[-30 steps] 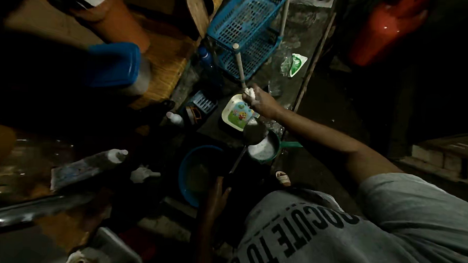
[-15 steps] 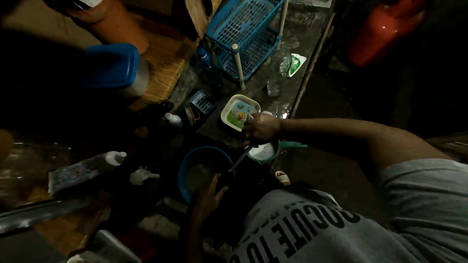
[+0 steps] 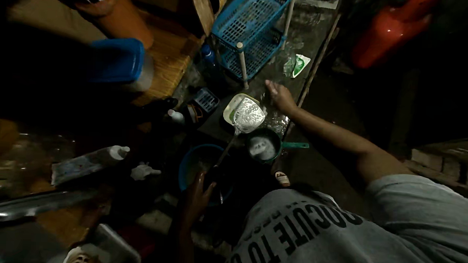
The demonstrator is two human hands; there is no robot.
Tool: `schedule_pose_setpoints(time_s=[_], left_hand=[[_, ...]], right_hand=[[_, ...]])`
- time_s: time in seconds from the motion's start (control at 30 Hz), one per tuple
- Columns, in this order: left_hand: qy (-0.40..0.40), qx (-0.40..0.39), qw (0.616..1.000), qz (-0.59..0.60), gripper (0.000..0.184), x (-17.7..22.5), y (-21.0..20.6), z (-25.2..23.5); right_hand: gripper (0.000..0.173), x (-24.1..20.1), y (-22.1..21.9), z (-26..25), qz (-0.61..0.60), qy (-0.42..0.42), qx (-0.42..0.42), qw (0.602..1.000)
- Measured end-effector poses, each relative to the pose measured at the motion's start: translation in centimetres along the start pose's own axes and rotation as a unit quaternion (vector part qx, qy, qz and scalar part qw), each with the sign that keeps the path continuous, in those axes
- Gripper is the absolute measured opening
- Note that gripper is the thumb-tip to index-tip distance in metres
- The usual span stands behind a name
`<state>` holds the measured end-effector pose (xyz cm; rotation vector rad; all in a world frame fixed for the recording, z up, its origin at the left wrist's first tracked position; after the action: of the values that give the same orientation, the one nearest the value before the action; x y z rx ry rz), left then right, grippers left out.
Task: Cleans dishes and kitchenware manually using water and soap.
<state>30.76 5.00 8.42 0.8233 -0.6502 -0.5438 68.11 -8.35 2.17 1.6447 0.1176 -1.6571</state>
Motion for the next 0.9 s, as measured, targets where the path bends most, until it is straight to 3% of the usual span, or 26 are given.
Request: schedule_pose_setpoints(time_s=[0.07,0.13,0.17,0.23,0.37,0.43,0.5,0.6,0.67,0.73,0.8,0.9], left_hand=[[-0.012,0.000,1.000,0.002,0.051,-0.3,-0.1,-0.3],[-0.012,-0.007,1.000,0.009,0.051,-0.5,-0.3,-0.6],[-0.009,-0.013,1.000,0.013,0.051,-0.5,-0.5,-0.7],[-0.008,-0.020,1.000,0.017,0.052,-0.7,-0.9,-1.0],[-0.018,-0.041,0.999,-0.010,0.051,-0.3,-1.5,-1.3],[-0.032,-0.043,0.998,-0.022,0.049,0.3,-1.6,-1.5],[-0.045,-0.030,0.998,-0.021,0.049,0.9,-1.3,-1.4],[-0.046,-0.006,0.998,-0.042,0.047,1.1,-0.5,-1.2],[-0.048,0.003,0.997,-0.066,0.047,1.1,-0.4,-1.3],[-0.046,-0.005,0.996,-0.076,0.048,1.6,-0.6,-1.0],[-0.048,-0.007,0.996,-0.070,0.048,2.1,-0.9,-0.7],[-0.044,0.009,0.997,-0.060,0.049,1.9,-0.9,-0.5]], right_hand=[[0.069,1.2,-0.7,0.0,-0.212,-0.096,-0.029,0.972],[0.057,0.7,-1.3,1.5,-0.358,-0.148,-0.097,0.917],[0.050,0.0,-1.3,2.3,-0.399,-0.155,-0.124,0.895],[0.035,-1.2,-1.3,2.9,-0.403,-0.120,-0.147,0.895],[0.036,-4.6,-0.7,3.5,-0.247,0.059,-0.134,0.958],[0.032,-6.7,-1.4,4.7,-0.110,0.192,-0.144,0.965],[0.032,-7.5,-3.5,6.1,0.097,0.326,-0.202,0.918],[0.019,-6.5,-6.5,7.1,0.323,0.512,-0.202,0.770],[0.018,-6.2,-7.0,7.0,0.349,0.548,-0.206,0.732],[0.018,-6.2,-6.6,6.9,0.357,0.539,-0.206,0.735],[0.028,-6.3,-5.8,6.3,0.353,0.507,-0.183,0.765],[0.048,-5.8,-4.3,4.5,0.326,0.389,-0.117,0.853]])
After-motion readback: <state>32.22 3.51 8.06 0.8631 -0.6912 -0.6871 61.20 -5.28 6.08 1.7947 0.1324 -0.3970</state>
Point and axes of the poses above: each hand's wrist, its own z-axis away from the middle knuckle, its own y-axis out of the back of the hand, x = y × z, the point moved 6 cm from there along -z, towards the middle knuckle, and after that the axes turned 3 degrees about -z, right-handed, at the moved point
